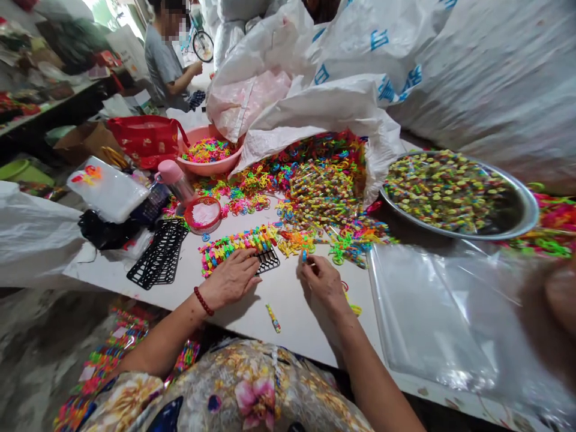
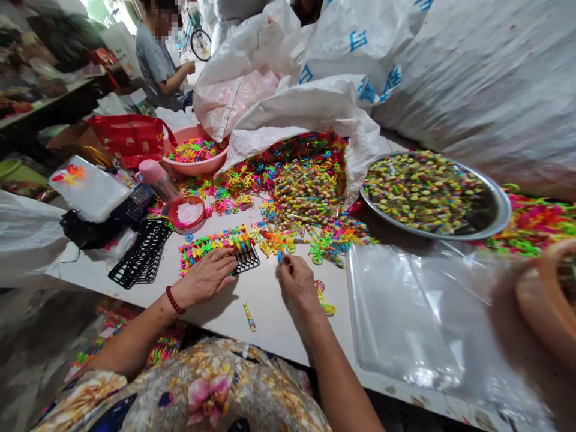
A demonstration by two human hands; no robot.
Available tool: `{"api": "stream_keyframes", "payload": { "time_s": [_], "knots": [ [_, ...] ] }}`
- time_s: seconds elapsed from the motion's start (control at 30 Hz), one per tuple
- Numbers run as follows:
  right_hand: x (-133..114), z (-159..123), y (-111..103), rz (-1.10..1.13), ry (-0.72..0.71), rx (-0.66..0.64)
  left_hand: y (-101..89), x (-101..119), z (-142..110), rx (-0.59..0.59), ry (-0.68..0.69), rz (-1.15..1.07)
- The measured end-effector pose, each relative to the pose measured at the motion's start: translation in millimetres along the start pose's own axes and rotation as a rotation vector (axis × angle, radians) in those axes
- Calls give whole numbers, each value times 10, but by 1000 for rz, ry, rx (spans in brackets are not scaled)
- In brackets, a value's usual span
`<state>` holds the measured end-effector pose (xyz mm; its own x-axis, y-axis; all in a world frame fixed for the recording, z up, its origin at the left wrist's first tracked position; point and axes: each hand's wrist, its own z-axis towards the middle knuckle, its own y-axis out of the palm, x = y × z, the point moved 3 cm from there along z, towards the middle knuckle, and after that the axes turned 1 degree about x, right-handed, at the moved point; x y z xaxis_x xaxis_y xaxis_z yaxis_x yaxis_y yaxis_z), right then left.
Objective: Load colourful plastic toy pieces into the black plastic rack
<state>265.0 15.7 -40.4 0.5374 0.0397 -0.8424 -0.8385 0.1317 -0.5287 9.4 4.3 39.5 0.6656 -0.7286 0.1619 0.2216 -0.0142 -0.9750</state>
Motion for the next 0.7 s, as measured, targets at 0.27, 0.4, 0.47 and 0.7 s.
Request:
{"api": "stream_keyframes", "payload": {
  "time_s": [0.27,0.4,0.47,0.7],
  "knots": [
    [-563,-172,709,306,-54,-303,-32,-98,-23,30,-63,-187],
    [-623,-135,831,375,-113,-250,-36,-100,-27,60,-62,-208],
    [-570,-130,857,506,29,-233,-37,-90,-26,68,-54,-204],
    [-512,-172,814,907,427,-193,0,-72,-15,11,-62,-124]
  ]
}}
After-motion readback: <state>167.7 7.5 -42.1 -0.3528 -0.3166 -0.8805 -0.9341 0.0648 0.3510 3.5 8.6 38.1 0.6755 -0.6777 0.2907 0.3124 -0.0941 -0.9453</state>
